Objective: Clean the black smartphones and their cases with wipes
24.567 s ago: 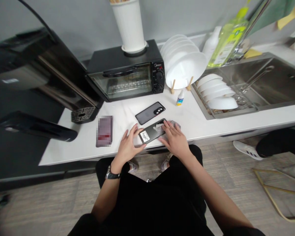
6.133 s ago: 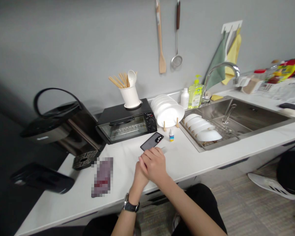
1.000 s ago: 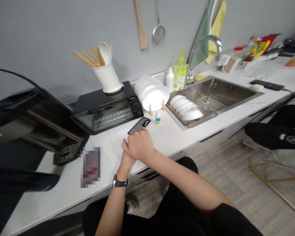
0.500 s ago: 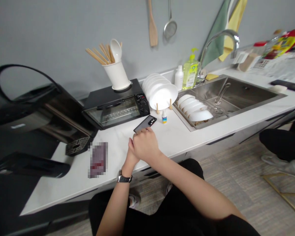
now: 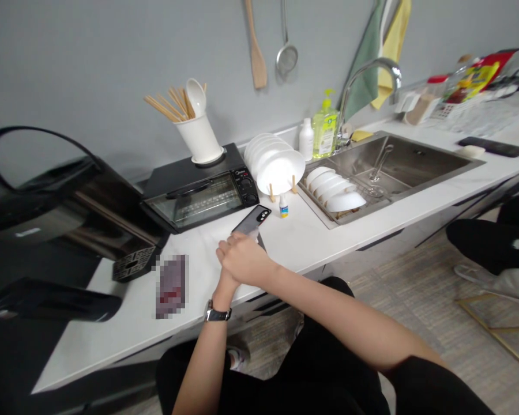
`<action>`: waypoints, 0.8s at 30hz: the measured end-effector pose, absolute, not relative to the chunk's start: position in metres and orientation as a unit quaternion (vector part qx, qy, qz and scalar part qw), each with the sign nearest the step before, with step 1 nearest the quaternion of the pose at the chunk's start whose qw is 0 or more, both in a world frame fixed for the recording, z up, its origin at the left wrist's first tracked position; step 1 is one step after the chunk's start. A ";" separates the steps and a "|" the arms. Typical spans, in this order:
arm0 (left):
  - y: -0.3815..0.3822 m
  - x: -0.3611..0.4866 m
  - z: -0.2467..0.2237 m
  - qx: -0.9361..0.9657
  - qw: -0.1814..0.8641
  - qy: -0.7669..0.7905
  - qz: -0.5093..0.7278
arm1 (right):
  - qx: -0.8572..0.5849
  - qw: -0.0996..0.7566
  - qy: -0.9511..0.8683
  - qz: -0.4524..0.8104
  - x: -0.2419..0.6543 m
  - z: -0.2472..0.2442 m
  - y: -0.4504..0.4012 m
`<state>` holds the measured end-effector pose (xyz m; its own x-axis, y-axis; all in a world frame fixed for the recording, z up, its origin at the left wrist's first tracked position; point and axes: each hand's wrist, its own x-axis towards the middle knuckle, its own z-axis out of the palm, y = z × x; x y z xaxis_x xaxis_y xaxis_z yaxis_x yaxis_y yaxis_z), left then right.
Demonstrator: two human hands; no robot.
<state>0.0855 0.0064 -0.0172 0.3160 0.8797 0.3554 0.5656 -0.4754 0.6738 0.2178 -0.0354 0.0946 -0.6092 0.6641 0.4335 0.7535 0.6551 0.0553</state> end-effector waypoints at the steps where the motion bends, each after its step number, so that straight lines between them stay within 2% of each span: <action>1: 0.007 0.087 -0.015 0.784 0.217 0.465 0.350 | -0.342 0.189 -0.912 -0.126 0.221 0.093 -0.034; 3: 0.006 0.091 -0.012 0.789 0.216 0.468 0.335 | -0.361 0.213 -0.898 -0.130 0.230 0.089 -0.032; 6: 0.001 0.098 -0.008 0.785 0.230 0.471 0.330 | -0.524 0.284 -0.798 -0.096 0.244 0.083 -0.030; 13: -0.027 0.085 -0.015 0.712 0.353 0.467 0.388 | -0.587 0.488 -0.639 0.094 0.271 0.042 -0.019; 17: -0.034 0.078 -0.017 0.686 0.373 0.477 0.403 | -0.633 0.486 -0.595 0.097 0.275 0.018 -0.021; 20: -0.032 0.077 -0.018 0.690 0.361 0.488 0.394 | -0.627 0.449 -0.636 0.029 0.254 0.012 -0.033; 24: -0.030 0.071 -0.021 0.730 0.315 0.494 0.352 | -0.479 0.374 -0.794 -0.022 0.213 0.006 -0.052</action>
<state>0.0712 -0.0301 -0.0210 0.2643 0.9430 0.2024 0.4988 -0.3132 0.8082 0.2128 -0.0520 0.0059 -0.2612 0.7438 0.6153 0.7772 0.5401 -0.3229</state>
